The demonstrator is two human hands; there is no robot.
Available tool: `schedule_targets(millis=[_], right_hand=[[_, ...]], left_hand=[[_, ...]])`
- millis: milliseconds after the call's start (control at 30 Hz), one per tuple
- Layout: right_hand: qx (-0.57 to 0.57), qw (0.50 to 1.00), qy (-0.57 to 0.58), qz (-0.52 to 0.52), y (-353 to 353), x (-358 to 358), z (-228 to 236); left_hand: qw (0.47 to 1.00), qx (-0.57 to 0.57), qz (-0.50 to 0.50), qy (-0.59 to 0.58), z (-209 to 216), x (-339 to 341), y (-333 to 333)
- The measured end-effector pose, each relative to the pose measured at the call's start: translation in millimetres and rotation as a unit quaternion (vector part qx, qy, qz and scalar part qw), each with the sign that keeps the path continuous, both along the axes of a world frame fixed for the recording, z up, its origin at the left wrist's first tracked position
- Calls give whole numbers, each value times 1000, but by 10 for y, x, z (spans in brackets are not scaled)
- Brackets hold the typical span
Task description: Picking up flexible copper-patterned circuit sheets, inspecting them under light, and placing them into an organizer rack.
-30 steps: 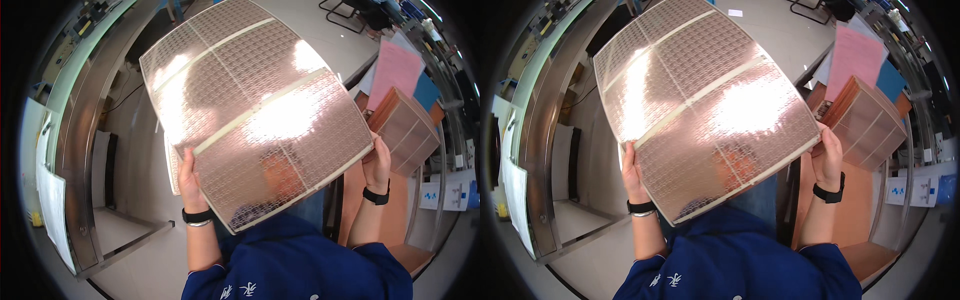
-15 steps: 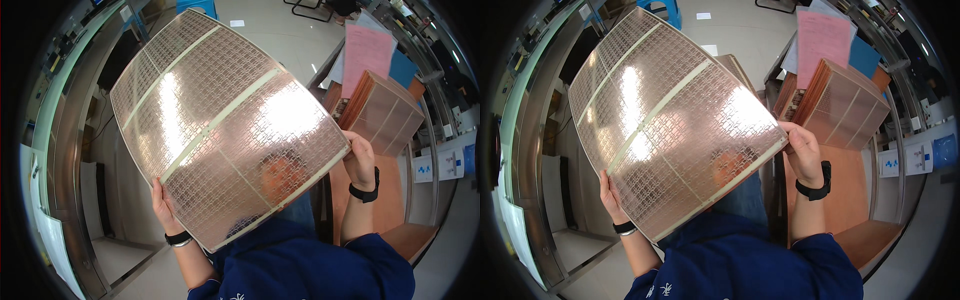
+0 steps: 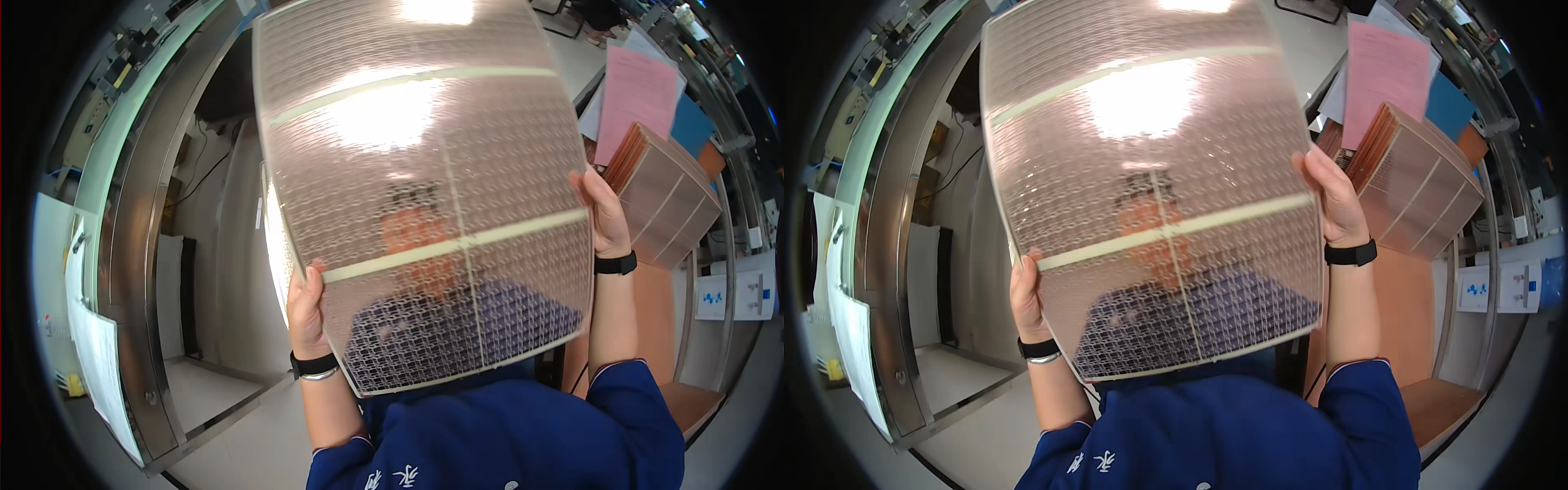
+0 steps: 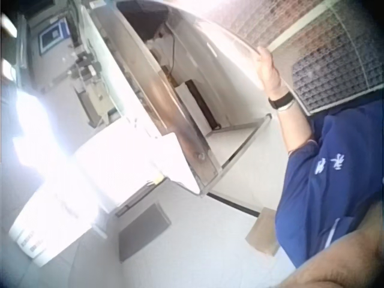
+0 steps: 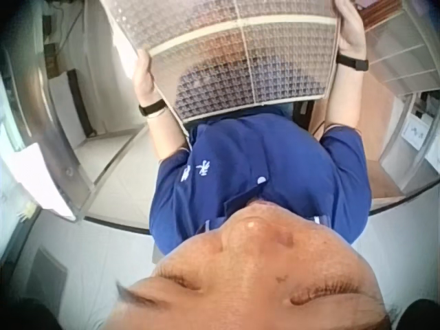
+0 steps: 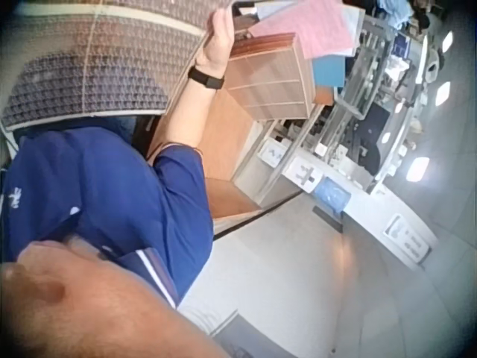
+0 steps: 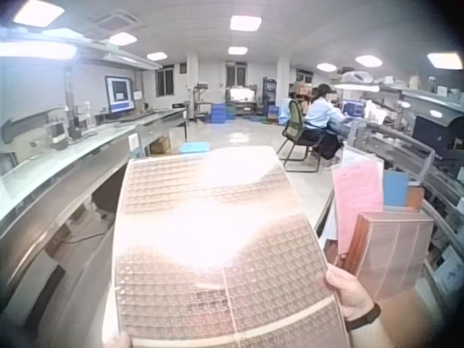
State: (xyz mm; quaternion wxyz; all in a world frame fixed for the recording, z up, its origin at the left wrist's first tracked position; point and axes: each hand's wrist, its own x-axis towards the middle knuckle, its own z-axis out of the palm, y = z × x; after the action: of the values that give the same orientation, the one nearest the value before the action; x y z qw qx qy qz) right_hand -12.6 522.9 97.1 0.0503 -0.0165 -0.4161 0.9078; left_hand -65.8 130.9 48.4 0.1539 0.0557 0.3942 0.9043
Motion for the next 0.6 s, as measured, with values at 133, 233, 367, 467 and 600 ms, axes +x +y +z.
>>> schedule_targets(millis=[133,233,367,467,600], right_hand=[[17,1000,5,-14,32,18,-80],[-21,997,-1,-74,24,57,-203],[-86,987,75,-113,-130,60,-348],[-80,992,84,-56,-492,56,-311],[-22,996,46,-67,-288,217,-360]], left_hand=[[992,96,-61,46,103,-70,50],[987,162,14,18,251,-30,190],[979,163,88,-88,-172,88,137],[974,211,33,-82,-247,245,350],[982,113,102,-108,-296,166,287]])
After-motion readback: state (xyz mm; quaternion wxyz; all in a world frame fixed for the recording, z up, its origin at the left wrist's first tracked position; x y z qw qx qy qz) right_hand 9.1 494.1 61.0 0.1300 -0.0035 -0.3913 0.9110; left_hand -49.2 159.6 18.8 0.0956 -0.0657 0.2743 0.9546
